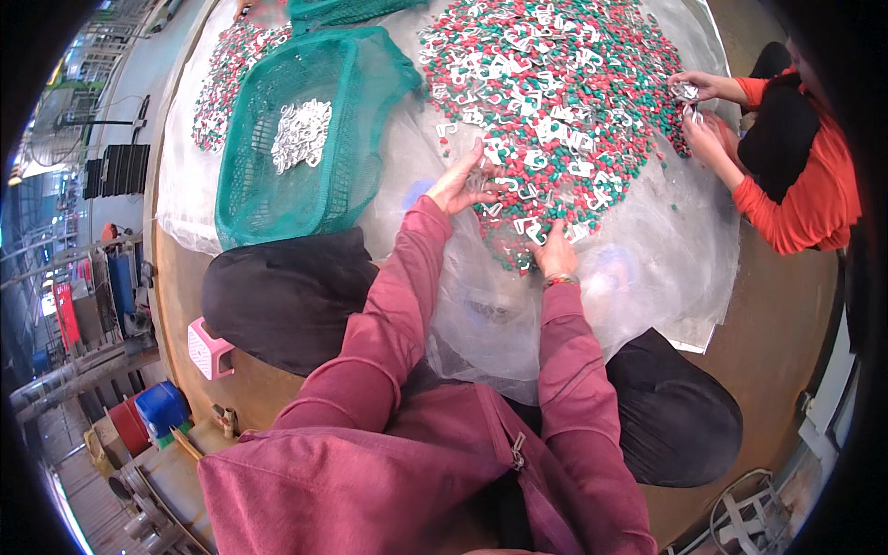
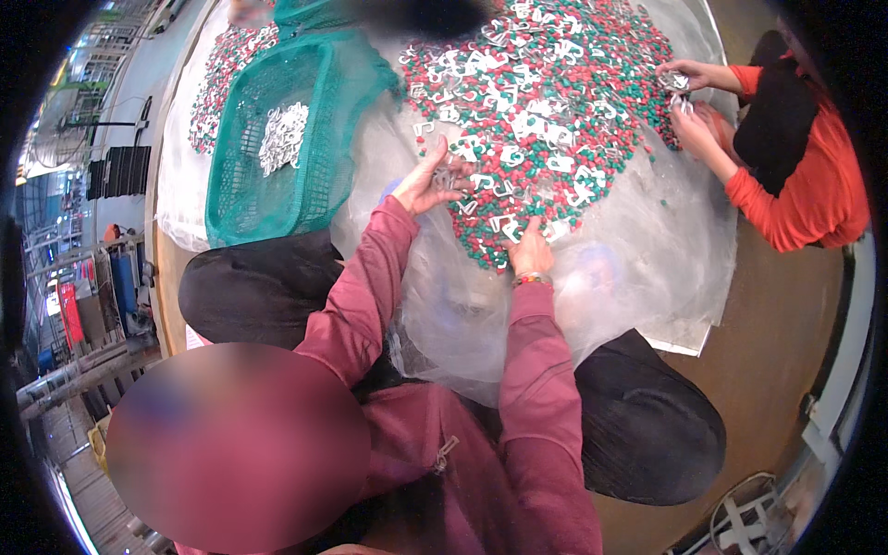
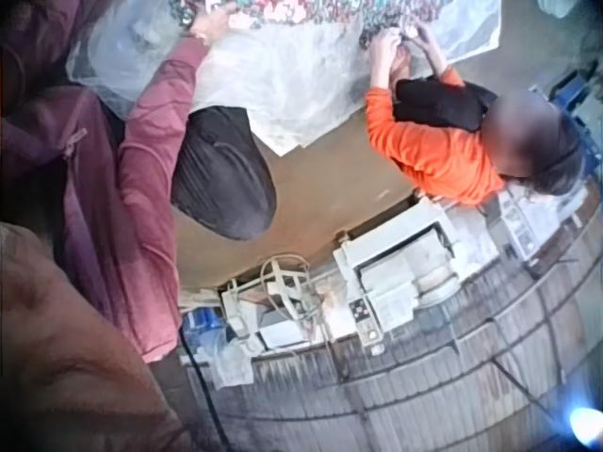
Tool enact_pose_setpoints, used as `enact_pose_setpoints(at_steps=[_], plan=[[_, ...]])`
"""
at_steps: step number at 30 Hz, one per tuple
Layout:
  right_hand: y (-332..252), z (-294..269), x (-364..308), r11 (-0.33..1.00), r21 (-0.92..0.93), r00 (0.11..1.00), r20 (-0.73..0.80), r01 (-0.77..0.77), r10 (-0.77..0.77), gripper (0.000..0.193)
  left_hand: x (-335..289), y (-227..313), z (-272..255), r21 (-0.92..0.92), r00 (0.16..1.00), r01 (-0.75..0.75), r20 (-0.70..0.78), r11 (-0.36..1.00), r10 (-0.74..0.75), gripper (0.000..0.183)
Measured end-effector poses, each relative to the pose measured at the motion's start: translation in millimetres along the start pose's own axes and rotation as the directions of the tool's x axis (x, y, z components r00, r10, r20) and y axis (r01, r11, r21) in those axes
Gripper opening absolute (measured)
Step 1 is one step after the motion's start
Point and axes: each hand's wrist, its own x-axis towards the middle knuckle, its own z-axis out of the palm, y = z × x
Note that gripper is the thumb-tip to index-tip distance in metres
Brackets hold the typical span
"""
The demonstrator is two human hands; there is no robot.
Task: The person sits on the floor and sorts small white plastic clips from a large mixed pile of red, green, and white plastic pieces. They pick the white clips by hand and place them into a green basket while another person works nearby.
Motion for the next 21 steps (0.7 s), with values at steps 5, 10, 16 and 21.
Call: enact_pose_setpoints(at_steps=[5,10,16,21], plan=[[3.9,4.2,11.8,0.989,0.139,0.993,-0.117,0.05,-0.033,0.038,6.2,-18.1,-4.1,0.863,0.931,0.153,-0.289,0.481,0.222,0.044],[7.5,-21.0,32.1,0.484,0.874,0.988,0.114,-0.048,-0.108,0.038,10.2,-72.5,-2.6,0.934,0.807,0.354,-0.281,-0.045,0.52,0.06],[-3.1,-60.9,25.3,-0.08,0.997,0.933,-0.008,-0.022,-0.359,0.044,29.7,-41.8,-9.8,0.976,0.923,-0.004,-0.08,0.216,0.377,0.05],[-14.1,-78.3,32.1,-0.097,0.995,0.914,-0.04,0.001,-0.403,0.04,19.3,6.4,-3.7,0.149,0.985,-0.151,0.1,0.977,0.137,0.029]])
